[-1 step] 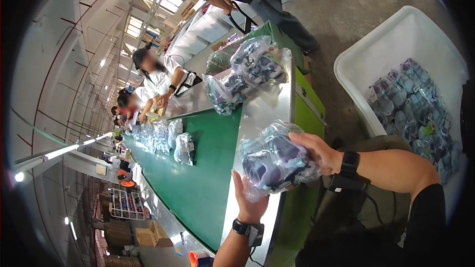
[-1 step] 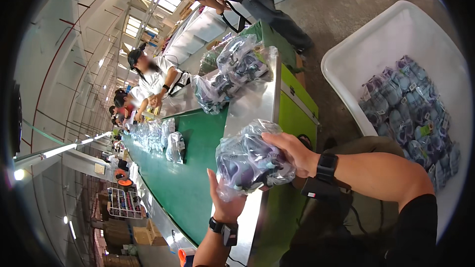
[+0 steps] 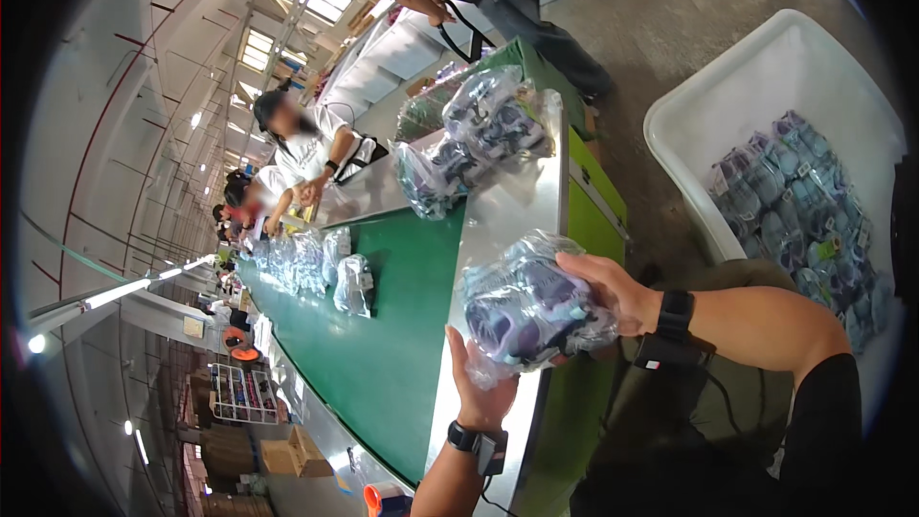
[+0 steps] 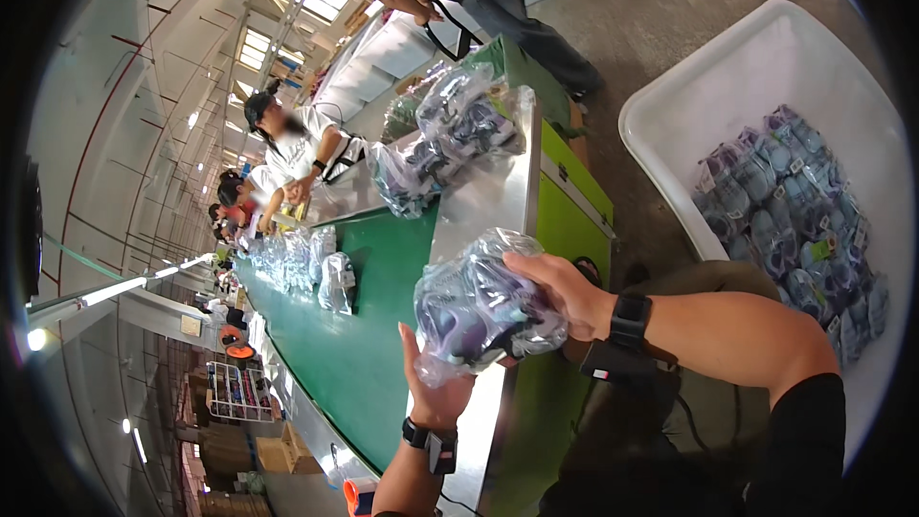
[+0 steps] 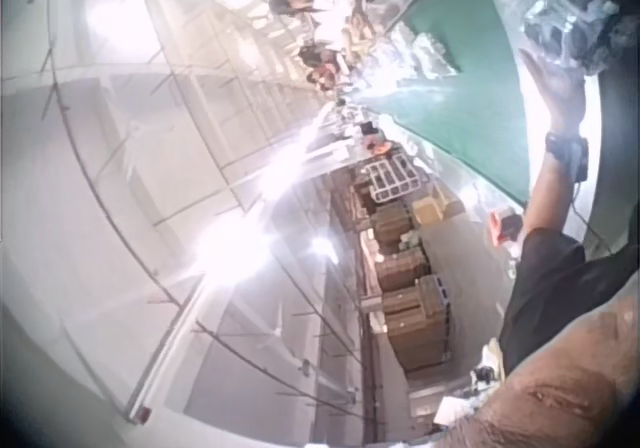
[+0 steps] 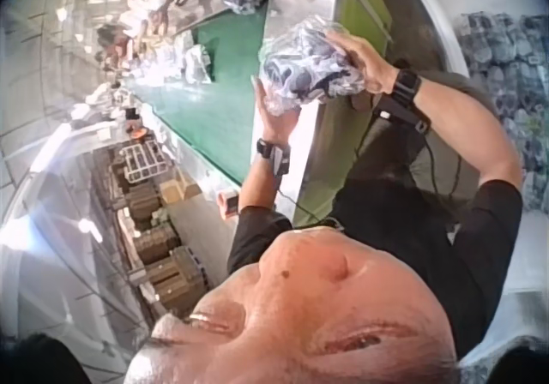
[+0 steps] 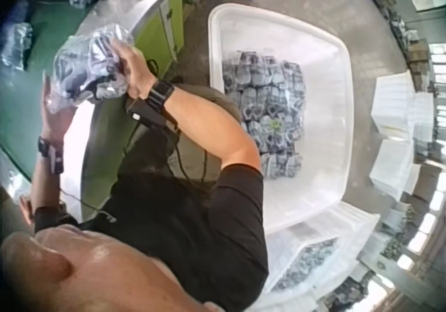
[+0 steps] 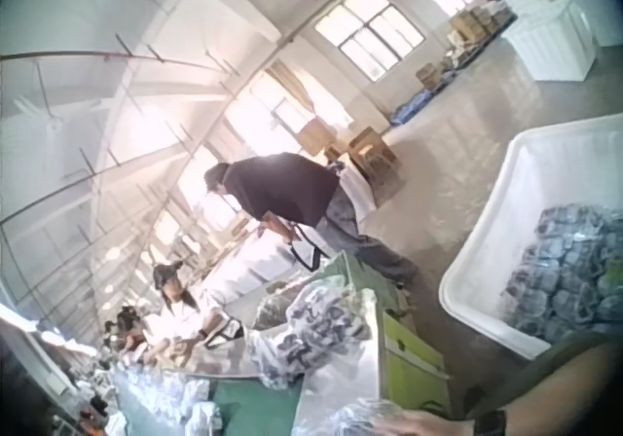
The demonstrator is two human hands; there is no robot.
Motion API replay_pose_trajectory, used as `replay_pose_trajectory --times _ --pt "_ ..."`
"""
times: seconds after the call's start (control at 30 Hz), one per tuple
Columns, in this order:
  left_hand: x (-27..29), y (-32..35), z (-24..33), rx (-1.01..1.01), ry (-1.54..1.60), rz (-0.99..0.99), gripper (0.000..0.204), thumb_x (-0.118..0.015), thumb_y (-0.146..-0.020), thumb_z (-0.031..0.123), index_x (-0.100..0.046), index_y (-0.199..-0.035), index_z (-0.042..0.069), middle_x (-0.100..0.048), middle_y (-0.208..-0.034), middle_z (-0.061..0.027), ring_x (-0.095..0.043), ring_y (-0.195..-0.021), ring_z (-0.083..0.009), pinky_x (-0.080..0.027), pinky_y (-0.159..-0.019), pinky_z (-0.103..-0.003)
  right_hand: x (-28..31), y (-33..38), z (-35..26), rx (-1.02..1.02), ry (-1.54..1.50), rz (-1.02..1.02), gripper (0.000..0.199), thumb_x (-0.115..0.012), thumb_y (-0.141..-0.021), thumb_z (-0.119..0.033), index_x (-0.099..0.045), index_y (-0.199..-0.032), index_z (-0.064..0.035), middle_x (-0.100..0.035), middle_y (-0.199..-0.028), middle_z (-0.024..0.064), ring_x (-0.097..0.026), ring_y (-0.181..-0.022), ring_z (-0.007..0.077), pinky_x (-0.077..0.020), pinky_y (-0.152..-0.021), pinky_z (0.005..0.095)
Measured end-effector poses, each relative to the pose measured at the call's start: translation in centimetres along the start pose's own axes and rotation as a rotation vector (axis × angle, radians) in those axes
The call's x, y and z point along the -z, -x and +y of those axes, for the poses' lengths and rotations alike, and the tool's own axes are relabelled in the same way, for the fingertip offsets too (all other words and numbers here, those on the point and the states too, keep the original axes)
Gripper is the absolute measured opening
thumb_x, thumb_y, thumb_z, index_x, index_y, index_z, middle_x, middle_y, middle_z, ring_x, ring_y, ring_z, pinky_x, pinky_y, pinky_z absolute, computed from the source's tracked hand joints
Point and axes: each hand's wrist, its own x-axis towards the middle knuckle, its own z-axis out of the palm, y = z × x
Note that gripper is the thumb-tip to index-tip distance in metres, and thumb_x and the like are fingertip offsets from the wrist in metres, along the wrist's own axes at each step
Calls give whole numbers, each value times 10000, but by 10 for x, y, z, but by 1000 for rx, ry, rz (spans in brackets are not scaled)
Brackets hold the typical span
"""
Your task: The person sits beside a conveyor belt in a warehouse, picking up packaged slippers from the belt and placing them into a large white bin. The person repeats this pick-and-place action continuously as coworkers pack items further down the line.
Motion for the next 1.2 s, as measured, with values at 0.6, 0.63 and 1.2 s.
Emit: replay_pose_trajectory --times 0.6,0.63,1.2 --pt "48 -7 -25 -123 -8 -10 745 -487 -978 639 -413 -1510 123 -516 -1480 -127 -486 -1338 -354 -412 -1092 -576 8 -7 15 250 399 -37 511 -641 -957 -487 -602 -1209 -44 -603 -1090 49 -554 -998 144 -463 -859 332" --pt "49 -5 -27 -130 -37 19 739 -485 -980 634 -417 -1508 122 -518 -1476 -130 -489 -1335 -356 -414 -1089 -575 3 -6 13 308 443 -162 694 -659 -936 -526 -504 -1388 -23 -577 -1326 109 -549 -1221 194 -463 -1032 373" --pt "-2 8 -79 262 54 -355 642 -461 -1019 552 -484 -1466 92 -560 -1410 -183 -532 -1283 -384 -453 -1029 -554 27 145 -48 -140 810 -126 671 -654 -947 -547 -620 -1216 67 -678 -1127 143 -648 -1005 190 -515 -906 319"
